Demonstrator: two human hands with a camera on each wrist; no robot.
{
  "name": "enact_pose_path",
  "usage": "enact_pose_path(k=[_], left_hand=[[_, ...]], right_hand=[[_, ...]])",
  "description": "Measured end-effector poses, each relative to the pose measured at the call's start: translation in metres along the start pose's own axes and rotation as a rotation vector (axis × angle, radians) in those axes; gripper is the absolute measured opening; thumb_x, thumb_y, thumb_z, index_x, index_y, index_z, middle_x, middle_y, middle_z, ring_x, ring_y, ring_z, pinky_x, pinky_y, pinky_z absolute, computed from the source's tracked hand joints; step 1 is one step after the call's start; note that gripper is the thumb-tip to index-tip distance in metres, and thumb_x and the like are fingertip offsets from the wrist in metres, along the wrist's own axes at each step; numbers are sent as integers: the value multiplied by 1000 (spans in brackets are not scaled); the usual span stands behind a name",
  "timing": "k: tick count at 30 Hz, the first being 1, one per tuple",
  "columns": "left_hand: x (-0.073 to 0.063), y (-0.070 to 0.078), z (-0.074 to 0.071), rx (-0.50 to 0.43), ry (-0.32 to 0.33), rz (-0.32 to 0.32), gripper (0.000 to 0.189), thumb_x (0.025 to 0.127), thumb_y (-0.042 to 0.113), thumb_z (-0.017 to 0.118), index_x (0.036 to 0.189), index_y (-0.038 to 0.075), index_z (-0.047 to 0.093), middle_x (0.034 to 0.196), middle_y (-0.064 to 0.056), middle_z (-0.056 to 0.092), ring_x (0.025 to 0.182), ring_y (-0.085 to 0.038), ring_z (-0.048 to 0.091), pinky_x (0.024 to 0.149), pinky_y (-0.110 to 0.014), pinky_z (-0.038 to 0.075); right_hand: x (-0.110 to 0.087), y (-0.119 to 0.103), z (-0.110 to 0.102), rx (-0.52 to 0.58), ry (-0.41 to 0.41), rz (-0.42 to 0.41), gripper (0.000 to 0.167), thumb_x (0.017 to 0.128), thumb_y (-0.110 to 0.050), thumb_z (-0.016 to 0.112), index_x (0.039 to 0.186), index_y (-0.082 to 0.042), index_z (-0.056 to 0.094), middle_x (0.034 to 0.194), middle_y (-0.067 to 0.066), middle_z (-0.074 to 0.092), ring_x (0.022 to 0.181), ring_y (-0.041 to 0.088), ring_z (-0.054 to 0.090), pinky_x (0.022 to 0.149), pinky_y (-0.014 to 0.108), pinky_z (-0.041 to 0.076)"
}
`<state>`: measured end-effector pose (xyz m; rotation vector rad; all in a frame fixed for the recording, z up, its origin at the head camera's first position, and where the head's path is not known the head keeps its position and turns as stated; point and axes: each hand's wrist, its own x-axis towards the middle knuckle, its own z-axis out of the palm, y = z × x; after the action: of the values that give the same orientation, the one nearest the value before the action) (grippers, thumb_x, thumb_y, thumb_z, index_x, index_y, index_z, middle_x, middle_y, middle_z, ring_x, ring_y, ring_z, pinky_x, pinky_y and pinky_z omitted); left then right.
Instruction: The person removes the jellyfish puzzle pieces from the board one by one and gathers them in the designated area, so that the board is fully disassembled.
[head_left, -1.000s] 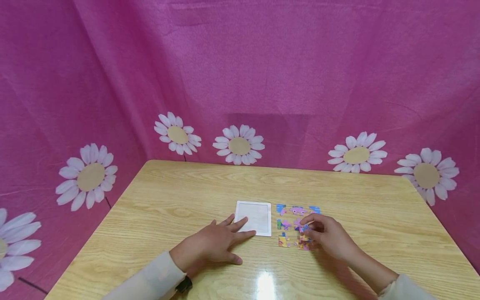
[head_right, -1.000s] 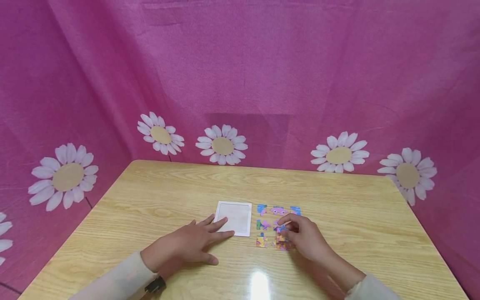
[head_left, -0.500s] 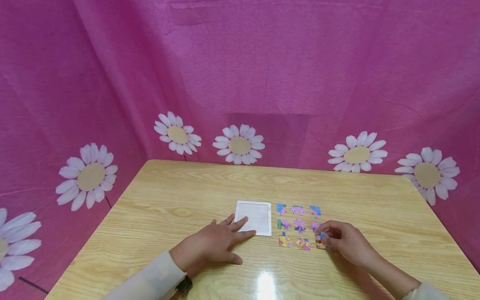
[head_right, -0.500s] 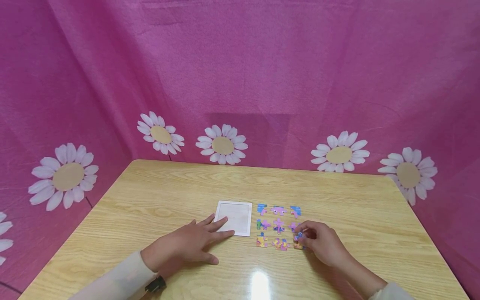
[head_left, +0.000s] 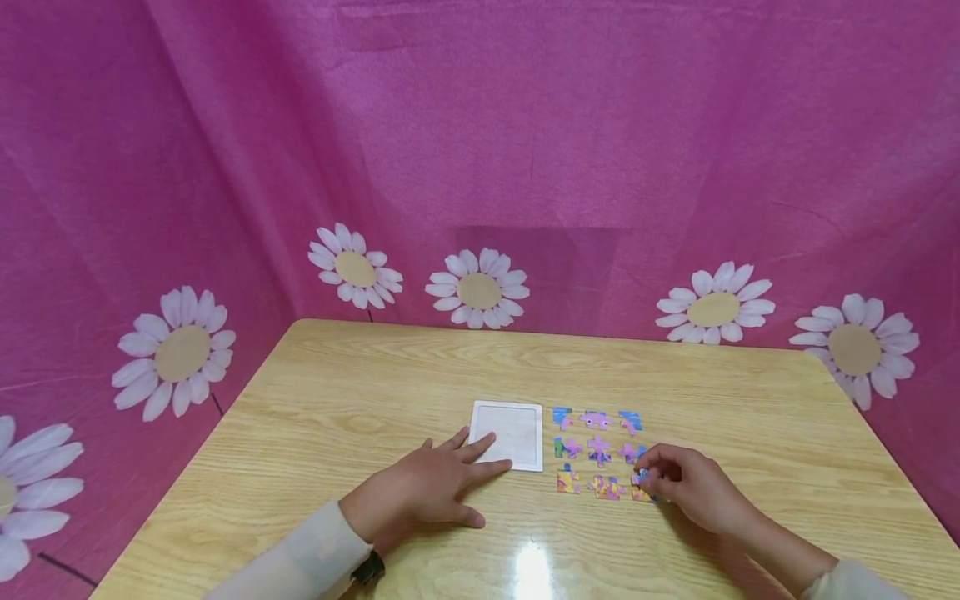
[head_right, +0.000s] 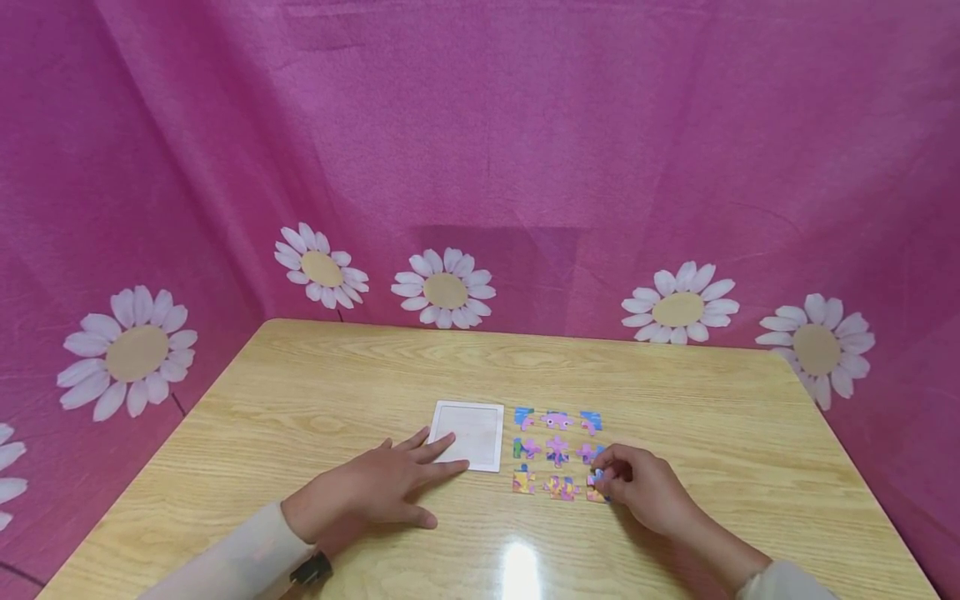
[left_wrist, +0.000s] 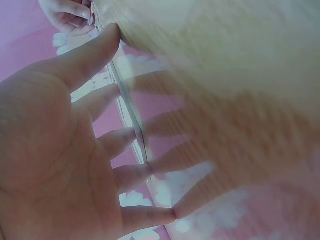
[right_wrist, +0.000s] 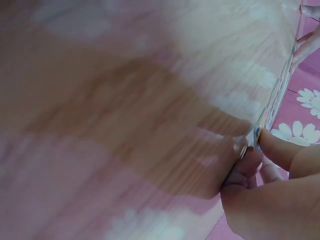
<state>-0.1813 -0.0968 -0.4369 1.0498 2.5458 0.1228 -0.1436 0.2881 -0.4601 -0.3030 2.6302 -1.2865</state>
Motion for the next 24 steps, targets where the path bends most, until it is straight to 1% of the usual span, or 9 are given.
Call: enact_pose_path(k=[5, 14, 19, 24], left_hand=[[0, 0, -2, -10, -4, -7, 79, 93, 59, 67, 161, 46, 30, 173, 5, 15, 157, -37, 18, 111, -73, 32], [-1, 1, -3, -10, 3, -23, 79, 91, 60, 69, 160, 47, 32, 172, 6, 18, 157, -37, 20, 111, -72, 32], [-1, 2, -3, -16, 12, -34, 79, 90, 60, 70, 159, 46, 34, 172, 6, 21, 157, -36, 22, 113, -72, 30], [-3, 3, -1, -14, 26, -28, 83, 90, 59, 71, 161, 45, 31, 172, 4, 19, 157, -37, 21, 113, -71, 30]], right_hand=[[1, 2, -1, 9, -16, 3, 16, 98, -7, 69, 112, 0, 70, 90, 4, 63, 71, 8, 54, 59, 26, 47], [1, 4, 0, -8, 0, 9, 18, 97, -9, 71, 114, -1, 71, 92, 5, 64, 73, 8, 54, 61, 25, 47], [1, 5, 1, 22, 0, 24, 19, 97, -8, 71, 114, 0, 71, 93, 6, 65, 74, 9, 57, 62, 26, 50], [1, 4, 3, 43, 16, 51, 20, 96, -8, 72, 114, 1, 70, 93, 5, 64, 74, 11, 55, 60, 26, 48]])
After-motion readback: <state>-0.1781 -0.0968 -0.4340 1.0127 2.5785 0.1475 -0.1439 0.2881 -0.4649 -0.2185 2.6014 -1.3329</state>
